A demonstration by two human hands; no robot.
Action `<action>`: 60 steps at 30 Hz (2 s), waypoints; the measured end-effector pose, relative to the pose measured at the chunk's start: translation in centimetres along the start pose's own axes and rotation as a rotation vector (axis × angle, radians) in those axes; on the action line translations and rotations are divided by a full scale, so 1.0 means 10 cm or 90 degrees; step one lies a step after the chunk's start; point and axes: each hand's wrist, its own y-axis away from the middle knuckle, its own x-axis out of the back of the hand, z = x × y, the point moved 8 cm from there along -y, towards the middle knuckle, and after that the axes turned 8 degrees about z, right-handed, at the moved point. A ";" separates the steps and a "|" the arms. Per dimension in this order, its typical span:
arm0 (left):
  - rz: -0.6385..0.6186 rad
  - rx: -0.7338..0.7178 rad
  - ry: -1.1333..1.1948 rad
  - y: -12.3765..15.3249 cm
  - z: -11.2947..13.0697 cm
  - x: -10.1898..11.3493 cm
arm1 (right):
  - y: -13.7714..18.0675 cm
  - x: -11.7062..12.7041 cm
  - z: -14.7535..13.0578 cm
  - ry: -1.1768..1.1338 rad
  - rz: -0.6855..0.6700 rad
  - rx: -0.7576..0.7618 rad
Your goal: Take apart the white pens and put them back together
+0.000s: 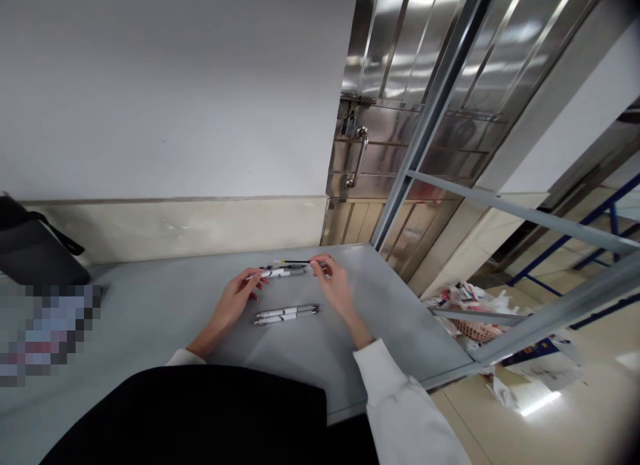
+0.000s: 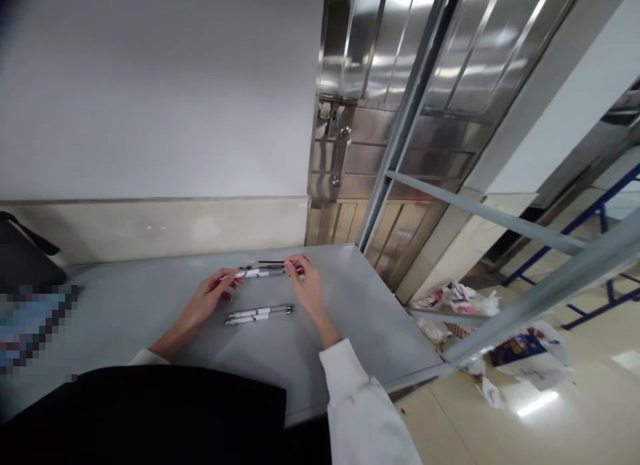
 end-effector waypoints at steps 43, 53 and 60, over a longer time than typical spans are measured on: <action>0.034 -0.001 0.011 0.00 0.09 0.06 | -0.03 0.02 0.25 -0.061 0.009 -0.101; 0.025 -0.012 0.014 0.02 0.08 0.00 | -0.02 0.02 0.21 -0.022 0.005 -0.080; 0.018 -0.014 0.009 0.01 0.06 0.00 | -0.01 0.00 0.22 -0.016 -0.006 -0.093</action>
